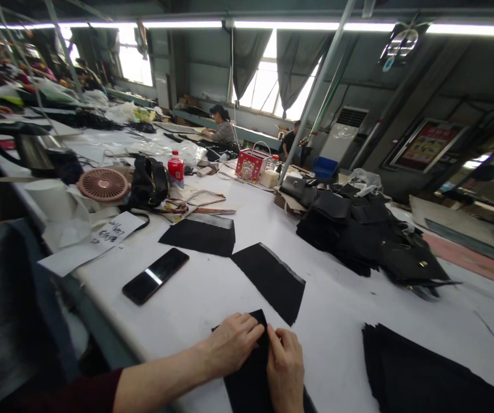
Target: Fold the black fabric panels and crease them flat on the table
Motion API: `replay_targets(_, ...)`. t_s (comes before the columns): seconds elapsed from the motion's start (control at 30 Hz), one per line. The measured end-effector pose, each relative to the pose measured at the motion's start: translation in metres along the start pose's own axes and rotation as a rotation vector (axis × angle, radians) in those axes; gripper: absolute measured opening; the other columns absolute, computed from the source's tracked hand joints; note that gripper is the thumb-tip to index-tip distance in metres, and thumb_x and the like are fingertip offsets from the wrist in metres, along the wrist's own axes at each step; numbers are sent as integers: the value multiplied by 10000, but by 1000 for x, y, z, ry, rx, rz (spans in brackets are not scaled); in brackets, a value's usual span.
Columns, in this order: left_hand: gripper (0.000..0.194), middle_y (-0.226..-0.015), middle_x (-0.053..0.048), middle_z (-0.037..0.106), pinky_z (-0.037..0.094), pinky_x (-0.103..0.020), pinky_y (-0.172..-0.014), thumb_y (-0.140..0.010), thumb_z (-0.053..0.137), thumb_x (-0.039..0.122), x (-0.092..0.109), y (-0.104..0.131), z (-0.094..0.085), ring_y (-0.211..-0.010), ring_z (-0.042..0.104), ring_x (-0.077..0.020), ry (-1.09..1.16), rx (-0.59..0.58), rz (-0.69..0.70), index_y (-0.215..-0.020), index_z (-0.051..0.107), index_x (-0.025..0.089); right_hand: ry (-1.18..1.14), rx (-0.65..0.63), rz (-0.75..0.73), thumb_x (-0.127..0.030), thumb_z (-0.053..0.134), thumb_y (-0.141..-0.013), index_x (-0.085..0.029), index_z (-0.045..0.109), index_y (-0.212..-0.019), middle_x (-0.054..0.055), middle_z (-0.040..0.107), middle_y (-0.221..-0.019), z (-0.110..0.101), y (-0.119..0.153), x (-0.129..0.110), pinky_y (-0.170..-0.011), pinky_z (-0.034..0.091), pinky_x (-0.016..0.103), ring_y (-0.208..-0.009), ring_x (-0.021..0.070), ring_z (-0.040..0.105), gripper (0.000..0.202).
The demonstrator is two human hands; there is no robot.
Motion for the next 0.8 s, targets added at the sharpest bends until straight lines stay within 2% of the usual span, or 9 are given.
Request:
replay_targets(0.07, 377, -1072, -59, 592, 452, -360, -830, -936, 540, 219, -3, -1, 1, -954, 551, -221, 2, 27, -36, -1299, 442, 192, 48, -7, -57, -179, 385, -981, -185, 595, -1213, 72, 572, -896, 0, 1, -6, -723, 421, 346, -815, 203, 513, 313)
replay_targets(0.13, 458, -1092, -65, 586, 450, -373, -842, -950, 526, 239, -6, -2, 2, -962, 548, -227, -8, 48, -57, -1383, 376, 212, 70, -18, -89, -156, 379, -976, -168, 573, -1241, 77, 566, -899, 0, 1, -10, -718, 415, 350, -808, 204, 499, 329)
replay_targets(0.4, 396, -1118, -67, 568, 459, -401, -867, -960, 511, 269, -16, 1, 8, -980, 525, -234, 44, 68, -110, -1347, 439, 229, 82, -34, -160, -124, 363, -967, -162, 529, -1308, 84, 558, -911, 2, 0, -16, -719, 404, 365, -812, 213, 484, 381)
replay_targets(0.8, 427, -1167, -48, 561, 448, -412, -934, -941, 565, 260, -22, 1, 9, -1034, 502, -228, 120, 88, -208, -1353, 455, 254, 129, 9, -208, -104, 354, -954, -124, 584, -1199, 89, 571, -879, 2, -6, -20, -726, 393, 375, -803, 216, 492, 337)
Point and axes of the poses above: each hand's wrist, its own y-axis away from the middle knuckle, its own z-axis out of the palm, x = y × z, the point moved 7 cm from there along -y, towards the middle knuckle
